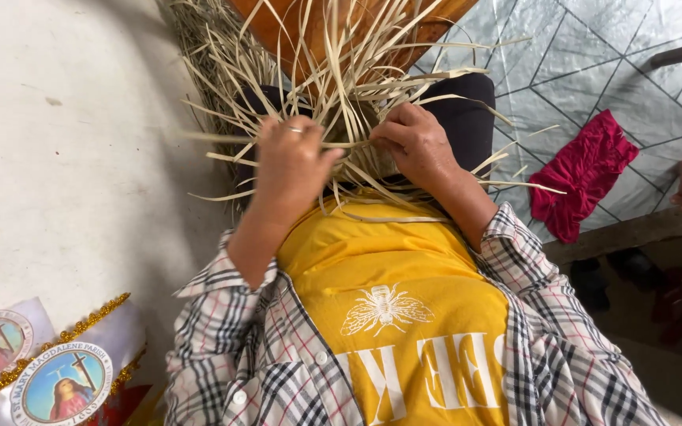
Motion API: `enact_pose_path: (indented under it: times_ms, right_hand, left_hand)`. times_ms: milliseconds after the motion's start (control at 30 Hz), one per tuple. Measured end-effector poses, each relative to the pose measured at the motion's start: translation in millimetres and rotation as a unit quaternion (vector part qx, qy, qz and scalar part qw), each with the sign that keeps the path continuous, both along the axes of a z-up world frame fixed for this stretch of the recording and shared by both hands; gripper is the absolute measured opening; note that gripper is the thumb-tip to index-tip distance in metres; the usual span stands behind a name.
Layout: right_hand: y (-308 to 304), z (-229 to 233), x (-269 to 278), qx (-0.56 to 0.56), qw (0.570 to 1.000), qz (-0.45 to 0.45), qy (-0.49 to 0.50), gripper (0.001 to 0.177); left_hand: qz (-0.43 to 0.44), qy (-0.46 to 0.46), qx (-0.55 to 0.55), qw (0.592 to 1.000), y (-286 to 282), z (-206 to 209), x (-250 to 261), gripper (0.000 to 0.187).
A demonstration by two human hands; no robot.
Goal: Weaving dried plant fibers into a circular pattern to form a base for a hat or basket.
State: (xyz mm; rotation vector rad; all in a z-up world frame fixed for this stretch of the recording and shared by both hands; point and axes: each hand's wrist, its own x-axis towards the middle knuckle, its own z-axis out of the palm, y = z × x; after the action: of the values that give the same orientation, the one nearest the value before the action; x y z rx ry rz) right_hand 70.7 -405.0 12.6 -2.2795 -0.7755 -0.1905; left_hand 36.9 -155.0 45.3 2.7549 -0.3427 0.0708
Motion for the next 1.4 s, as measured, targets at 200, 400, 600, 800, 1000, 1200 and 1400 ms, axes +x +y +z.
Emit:
enact_pose_path:
  times_ms: [200,400,600,800,1000,1200,1400]
  right_hand:
    - [-2,12,6,-0.009,1.000,-0.001,-0.006,0.006]
    - [-5,75,36,0.033,0.982,0.011,0.186,0.021]
    - [30,85,44,-0.313,0.894,0.129,0.292,0.037]
    - [14,41,56,-0.077,0.919,0.146,0.358,0.087]
    - [5,52,56,0.039,0.970,0.087,0.224,0.104]
    - [6,80,51,-0.016,0.988,0.093,0.120,0.009]
    - [34,66,48,-0.303,0.923,0.114,0.210,0.034]
  left_hand:
    - [-0.042,0.070,-0.142,0.987,-37,-25,-9,0.027]
    - [0.000,0.047,-0.188,0.981,-34,-5,-26,0.023]
    - [0.007,-0.014,-0.178,0.984,-37,-7,-32,0.024]
    - [0.017,0.047,-0.250,0.967,-30,-5,-29,0.025]
    - [0.020,0.065,-0.301,0.951,-30,6,-27,0.009]
    - [0.021,0.072,-0.322,0.944,-32,10,-30,0.005]
    - [0.000,0.044,-0.292,0.955,-35,14,-39,0.009]
